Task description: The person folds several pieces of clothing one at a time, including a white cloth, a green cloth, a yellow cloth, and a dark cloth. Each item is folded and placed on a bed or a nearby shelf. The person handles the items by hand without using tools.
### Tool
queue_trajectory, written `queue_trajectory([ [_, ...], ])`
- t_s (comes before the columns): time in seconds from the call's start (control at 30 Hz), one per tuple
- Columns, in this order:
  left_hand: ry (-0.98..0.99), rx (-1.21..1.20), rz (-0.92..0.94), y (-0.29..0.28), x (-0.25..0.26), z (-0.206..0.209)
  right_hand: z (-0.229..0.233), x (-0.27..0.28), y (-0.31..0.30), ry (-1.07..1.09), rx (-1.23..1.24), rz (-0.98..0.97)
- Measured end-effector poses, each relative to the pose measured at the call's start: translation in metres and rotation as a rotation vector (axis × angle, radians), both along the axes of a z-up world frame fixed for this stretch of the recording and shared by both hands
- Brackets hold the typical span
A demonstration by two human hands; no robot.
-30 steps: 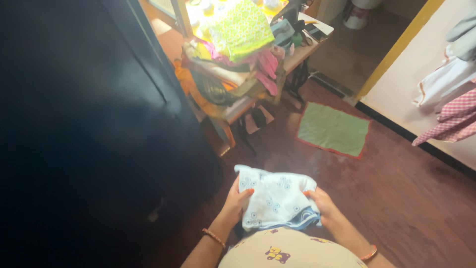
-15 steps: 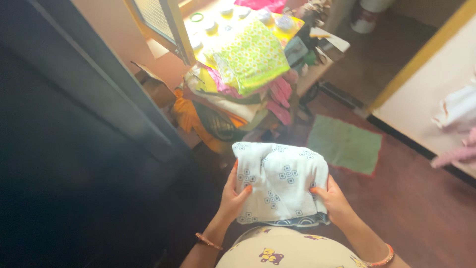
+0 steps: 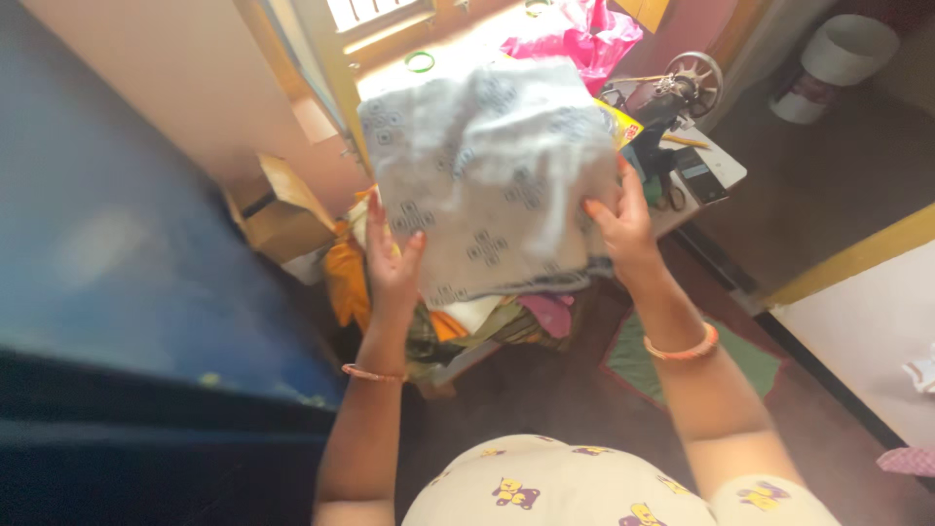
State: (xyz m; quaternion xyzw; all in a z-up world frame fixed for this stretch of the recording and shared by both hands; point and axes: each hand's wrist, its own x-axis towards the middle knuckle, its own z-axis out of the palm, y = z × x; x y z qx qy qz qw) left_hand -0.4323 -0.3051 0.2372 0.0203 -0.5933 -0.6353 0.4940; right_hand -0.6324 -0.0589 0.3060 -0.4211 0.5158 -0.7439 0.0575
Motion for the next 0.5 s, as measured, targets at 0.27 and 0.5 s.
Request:
queue_trajectory([
  [0.27,-0.351,-0.139,0.233,0.055,0.005,-0.062,-0.13,-0.01,0.043,0.37,0.403,-0.608],
  [0.5,-0.309,-0.504,0.08,0.09,0.01,-0.053,-0.195,0.031,0.125,0.182,0.551,-0.571],
])
